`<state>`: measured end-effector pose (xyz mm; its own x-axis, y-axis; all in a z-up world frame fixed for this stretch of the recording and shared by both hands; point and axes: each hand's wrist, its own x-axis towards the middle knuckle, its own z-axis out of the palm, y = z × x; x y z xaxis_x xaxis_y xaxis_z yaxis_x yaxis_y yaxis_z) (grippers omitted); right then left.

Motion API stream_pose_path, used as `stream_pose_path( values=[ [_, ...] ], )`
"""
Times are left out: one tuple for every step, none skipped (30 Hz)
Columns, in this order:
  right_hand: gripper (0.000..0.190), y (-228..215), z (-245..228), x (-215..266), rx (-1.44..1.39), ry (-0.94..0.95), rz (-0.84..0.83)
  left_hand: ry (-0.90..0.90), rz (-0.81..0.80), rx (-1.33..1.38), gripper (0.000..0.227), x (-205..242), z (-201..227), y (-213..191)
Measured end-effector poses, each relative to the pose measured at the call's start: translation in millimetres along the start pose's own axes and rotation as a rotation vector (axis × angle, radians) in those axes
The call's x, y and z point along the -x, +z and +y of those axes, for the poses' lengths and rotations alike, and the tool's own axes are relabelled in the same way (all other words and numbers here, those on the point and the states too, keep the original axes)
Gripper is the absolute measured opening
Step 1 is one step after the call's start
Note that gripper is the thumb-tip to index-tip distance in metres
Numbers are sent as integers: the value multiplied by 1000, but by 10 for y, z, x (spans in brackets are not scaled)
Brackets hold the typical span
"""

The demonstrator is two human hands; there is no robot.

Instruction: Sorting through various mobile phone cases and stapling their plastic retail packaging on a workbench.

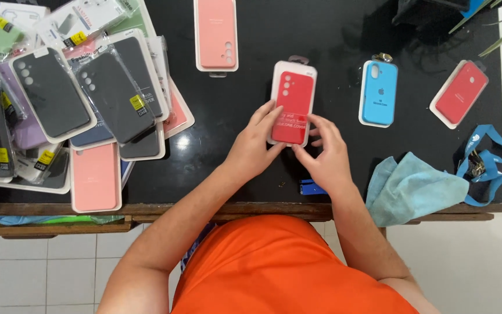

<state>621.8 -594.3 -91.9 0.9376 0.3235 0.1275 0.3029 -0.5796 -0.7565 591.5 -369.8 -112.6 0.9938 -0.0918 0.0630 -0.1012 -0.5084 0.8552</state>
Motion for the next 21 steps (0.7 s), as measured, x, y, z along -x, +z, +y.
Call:
stream_pose_path(
  values=[
    [78, -35, -25, -5, 0, 0, 5, 4, -2, -2, 86, -34, 17, 32],
    [74, -74, -50, -7, 7, 12, 5, 16, -8, 10, 85, -74, 37, 67],
    [71, -114, -71, -12, 14, 25, 5, 27, -14, 21, 85, -117, 55, 104],
    [71, -100, 23, -7, 14, 28, 11, 31, -19, 20, 85, -127, -38, 182],
    [71, -84, 120, -4, 98, -15, 7, 54, -2, -132, 86, -141, -134, 261],
    [70, -68, 217, 6, 182, -56, 2, 77, 15, -284, 89, -150, -231, 344],
    [70, -24, 302, 3, 183, -51, 8, 82, 9, -283, 89, -157, -255, 341],
    [74, 13, 390, 15, 255, -71, -23, 62, 5, -337, 92, -152, -275, 352],
    [78, 54, 477, 29, 327, -91, -54, 42, 2, -392, 95, -145, -299, 362],
    [78, 45, 472, 25, 326, -88, -55, 42, -1, -391, 95, -145, -282, 334],
    [78, 39, 463, 21, 324, -74, -69, 19, -34, -363, 91, -140, -268, 301],
    [78, 34, 449, 23, 320, -60, -85, -4, -68, -334, 88, -128, -252, 267],
    [78, 39, 455, 30, 320, -57, -87, -6, -71, -334, 88, -118, -256, 271],
    [77, 42, 462, 15, 333, -60, -86, 5, -71, -348, 88, -120, -262, 270],
    [77, 48, 465, 4, 346, -64, -84, 16, -71, -362, 89, -118, -267, 265],
    [77, 61, 482, 1, 345, -68, -89, 12, -67, -362, 89, -117, -256, 247],
    [77, 76, 495, 0, 346, -71, -82, 6, -80, -355, 91, -112, -244, 227],
    [77, 67, 515, -11, 351, -76, -73, 6, -91, -346, 93, -128, -224, 221],
    [77, 52, 466, 2, 356, -81, -75, 6, -85, -342, 93, -104, -210, 192],
    [76, 51, 410, 4, 345, -67, -70, 10, -68, -346, 94, -78, -200, 145],
    [74, 49, 351, 9, 334, -53, -65, 14, -52, -351, 94, -49, -188, 95]
  ],
)
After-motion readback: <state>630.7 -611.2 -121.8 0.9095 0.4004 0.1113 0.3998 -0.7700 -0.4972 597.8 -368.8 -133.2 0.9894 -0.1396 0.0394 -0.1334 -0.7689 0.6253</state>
